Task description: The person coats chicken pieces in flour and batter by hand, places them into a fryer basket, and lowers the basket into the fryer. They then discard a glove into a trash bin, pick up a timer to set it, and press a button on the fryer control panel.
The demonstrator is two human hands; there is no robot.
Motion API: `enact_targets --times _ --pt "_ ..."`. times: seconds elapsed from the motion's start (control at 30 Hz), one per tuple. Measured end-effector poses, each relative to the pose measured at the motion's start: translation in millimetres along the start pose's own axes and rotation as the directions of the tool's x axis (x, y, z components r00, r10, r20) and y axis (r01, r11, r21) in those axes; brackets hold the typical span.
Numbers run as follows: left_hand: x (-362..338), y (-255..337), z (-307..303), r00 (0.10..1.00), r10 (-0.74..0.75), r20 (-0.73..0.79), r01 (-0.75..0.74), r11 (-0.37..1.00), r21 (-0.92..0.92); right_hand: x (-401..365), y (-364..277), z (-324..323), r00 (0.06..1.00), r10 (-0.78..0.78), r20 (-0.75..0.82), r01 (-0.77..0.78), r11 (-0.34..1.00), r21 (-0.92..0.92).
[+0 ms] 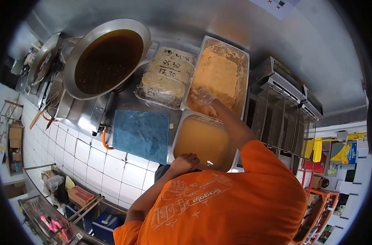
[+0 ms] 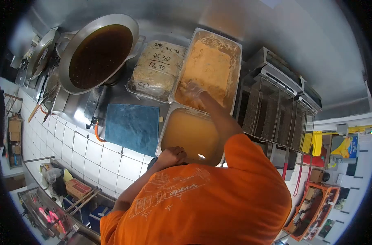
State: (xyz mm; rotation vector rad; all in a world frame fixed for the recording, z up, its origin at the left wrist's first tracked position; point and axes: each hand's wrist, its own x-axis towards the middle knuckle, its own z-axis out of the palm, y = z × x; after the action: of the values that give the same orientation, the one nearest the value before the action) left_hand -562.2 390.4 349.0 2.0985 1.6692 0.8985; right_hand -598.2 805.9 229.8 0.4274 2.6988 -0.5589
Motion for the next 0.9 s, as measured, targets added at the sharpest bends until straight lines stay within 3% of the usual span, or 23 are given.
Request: enact_targets --times 0.17,0.37,0.47,0.63,0.77,0.83,0.9 --pt "-1 -1 -2 1.000 0.014 -0.018 -0.014 0.999 -0.034 -22 -58 -1 0.957 0.161 0.243 -0.251 0.879 0.405" --pt "-3 -3 2 1.000 0.008 0.014 -0.007 0.998 -0.063 -55 -102 -47 0.927 0.270 0.259 -0.282 0.959 0.007" --pt "-2 -4 -2 1.000 0.011 -0.012 -0.011 0.998 -0.067 -43 -73 -38 0.976 0.210 0.054 -0.215 0.969 0.119" --pt "-3 2 -6 0.999 0.029 -0.021 -0.030 0.996 -0.079 -75 -76 -76 0.975 0.206 0.077 -0.193 0.970 -0.150" --pt "-5 -7 2 0.999 0.019 -0.029 -0.021 0.997 -0.071 -51 -19 20 0.964 0.254 0.081 -0.229 0.943 -0.241" --pt "-5 -4 4 0.999 0.009 -0.041 -0.013 0.997 -0.077 -71 -13 27 0.982 0.188 -0.012 -0.186 0.978 0.088" --pt "-4 -4 3 0.998 0.027 -0.053 -0.031 0.996 -0.080 -90 -15 24 0.979 0.201 -0.036 -0.188 0.956 0.226"
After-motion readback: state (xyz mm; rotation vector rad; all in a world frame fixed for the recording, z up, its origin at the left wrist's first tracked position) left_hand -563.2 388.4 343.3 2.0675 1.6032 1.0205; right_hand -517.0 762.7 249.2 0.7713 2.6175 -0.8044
